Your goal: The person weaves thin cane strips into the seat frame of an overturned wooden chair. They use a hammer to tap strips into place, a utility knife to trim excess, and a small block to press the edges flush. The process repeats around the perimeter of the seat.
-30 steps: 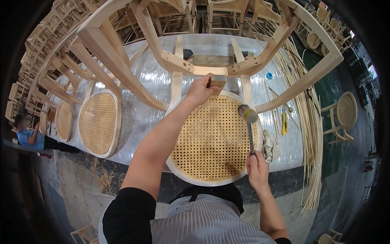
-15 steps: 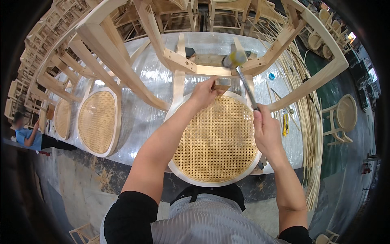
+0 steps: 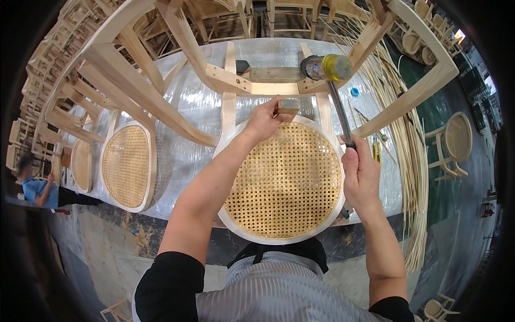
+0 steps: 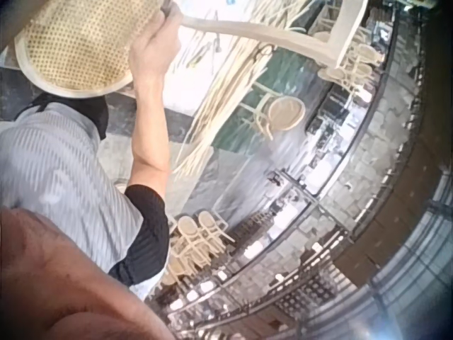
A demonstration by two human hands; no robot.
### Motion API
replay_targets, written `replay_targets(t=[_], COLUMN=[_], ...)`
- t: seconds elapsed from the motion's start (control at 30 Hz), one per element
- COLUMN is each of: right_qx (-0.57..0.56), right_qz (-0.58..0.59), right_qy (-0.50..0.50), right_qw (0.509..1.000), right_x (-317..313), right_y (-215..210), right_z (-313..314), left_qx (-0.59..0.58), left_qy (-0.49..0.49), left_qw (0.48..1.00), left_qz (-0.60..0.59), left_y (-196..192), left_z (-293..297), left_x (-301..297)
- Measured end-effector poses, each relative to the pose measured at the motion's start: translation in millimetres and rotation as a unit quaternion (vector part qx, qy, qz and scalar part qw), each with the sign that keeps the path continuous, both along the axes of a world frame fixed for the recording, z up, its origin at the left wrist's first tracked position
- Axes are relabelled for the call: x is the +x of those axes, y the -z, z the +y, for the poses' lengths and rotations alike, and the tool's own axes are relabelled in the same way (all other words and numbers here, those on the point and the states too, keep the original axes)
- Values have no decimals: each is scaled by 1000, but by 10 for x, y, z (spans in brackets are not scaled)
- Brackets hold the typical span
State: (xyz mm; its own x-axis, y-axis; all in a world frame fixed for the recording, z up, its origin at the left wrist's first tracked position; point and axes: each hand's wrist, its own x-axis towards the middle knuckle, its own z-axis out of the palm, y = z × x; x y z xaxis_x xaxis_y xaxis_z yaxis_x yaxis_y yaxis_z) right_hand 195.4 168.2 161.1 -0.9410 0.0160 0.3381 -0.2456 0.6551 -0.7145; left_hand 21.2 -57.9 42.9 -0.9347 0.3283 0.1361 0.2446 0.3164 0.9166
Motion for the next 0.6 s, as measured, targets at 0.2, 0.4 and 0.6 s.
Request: replay_targets(t=[0.2, 0.4, 0.6], right_qx=[-45, 88, 10], right_qz=[51, 67, -18], right_qy=[-16, -26, -2], right_qw=[998, 993, 1000], right_x=[27, -100, -55], right_y=[-102, 226, -64], right_z=[-26, 38, -65], left_qx=[34, 35, 4], left_qy=[29, 32, 26], left_qw=[999, 999, 999], left_qz=[4, 25, 24], left_y=[88, 76, 52], left_z=[20, 118, 40], left_x=[-33, -45, 19])
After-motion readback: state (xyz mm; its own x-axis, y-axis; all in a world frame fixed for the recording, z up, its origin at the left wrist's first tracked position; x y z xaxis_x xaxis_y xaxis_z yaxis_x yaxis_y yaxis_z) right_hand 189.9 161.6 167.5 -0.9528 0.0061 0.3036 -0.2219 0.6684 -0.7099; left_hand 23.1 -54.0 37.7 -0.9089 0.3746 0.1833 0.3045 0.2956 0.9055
